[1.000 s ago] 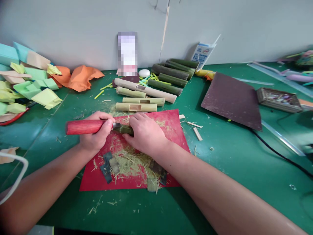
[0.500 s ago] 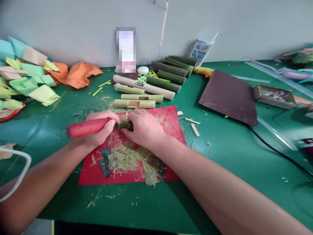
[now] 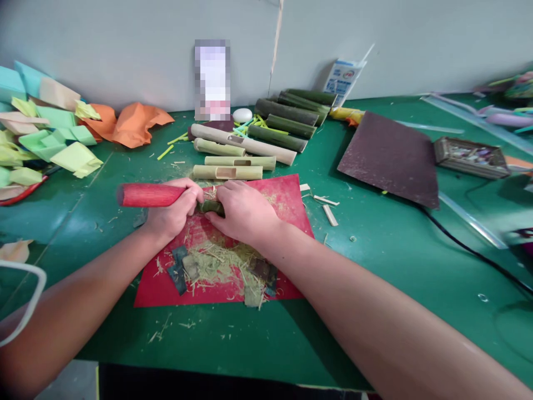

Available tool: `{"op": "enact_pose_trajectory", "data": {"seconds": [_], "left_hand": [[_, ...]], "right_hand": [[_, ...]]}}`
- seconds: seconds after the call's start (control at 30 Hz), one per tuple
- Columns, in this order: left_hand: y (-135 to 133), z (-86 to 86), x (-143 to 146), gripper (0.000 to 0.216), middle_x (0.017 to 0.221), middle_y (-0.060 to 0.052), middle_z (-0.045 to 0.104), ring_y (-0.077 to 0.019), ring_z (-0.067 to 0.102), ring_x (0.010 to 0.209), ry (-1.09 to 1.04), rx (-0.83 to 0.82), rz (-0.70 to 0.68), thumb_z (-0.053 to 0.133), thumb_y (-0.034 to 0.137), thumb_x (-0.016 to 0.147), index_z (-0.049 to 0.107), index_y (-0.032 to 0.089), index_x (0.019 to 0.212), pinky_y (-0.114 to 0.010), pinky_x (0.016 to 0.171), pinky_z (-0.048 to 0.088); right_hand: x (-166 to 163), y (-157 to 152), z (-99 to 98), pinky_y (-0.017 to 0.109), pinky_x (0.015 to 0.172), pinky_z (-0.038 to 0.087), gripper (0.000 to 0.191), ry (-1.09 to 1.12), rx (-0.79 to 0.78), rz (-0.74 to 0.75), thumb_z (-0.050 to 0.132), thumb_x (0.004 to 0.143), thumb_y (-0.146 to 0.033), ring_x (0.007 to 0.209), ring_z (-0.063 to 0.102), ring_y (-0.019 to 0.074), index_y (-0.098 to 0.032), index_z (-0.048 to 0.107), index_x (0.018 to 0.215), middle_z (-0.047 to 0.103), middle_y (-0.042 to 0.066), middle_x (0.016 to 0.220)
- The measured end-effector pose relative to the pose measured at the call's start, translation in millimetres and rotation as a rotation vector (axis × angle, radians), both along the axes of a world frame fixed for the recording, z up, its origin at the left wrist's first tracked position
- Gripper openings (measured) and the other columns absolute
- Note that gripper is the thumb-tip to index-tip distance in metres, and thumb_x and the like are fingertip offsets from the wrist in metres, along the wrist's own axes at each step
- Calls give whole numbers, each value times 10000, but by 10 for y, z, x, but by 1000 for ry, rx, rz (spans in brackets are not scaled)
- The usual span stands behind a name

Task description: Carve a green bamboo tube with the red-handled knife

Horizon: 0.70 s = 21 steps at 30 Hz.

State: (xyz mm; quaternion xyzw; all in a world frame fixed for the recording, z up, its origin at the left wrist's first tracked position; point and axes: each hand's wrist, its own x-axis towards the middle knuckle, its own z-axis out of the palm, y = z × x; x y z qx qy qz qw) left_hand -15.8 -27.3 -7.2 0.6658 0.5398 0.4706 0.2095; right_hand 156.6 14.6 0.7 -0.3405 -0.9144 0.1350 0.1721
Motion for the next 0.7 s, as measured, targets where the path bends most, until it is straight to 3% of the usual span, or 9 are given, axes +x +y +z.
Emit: {"op": "enact_pose_trajectory", "data": {"seconds": [0.27,0.47,0.7], "left_hand": [[38,14,13,245,526,23,484,-127,472,535,-10,28,-31,494,285,835,511,202,605,-283,572,432],[69,-41,9,229,529,22,475,-127,470,553,-46,25,-34,488,269,812,506,204,593,-279,565,402],[44,-55,5,239,503,19,463,-113,430,509,-147,-7,-79,492,210,748,458,200,512,-275,521,377]], "right_hand": [[-6,-16,2,326,710,401,186,-94,83,18,656,849,-327,853,571,212,-152,631,906,651,92,907],[6,30,17,320,737,412,156,-90,54,89,654,867,-303,857,578,205,-149,647,894,659,84,894],[14,39,16,316,681,400,160,-36,31,62,652,868,-315,791,571,192,-163,644,816,654,75,840]]}}
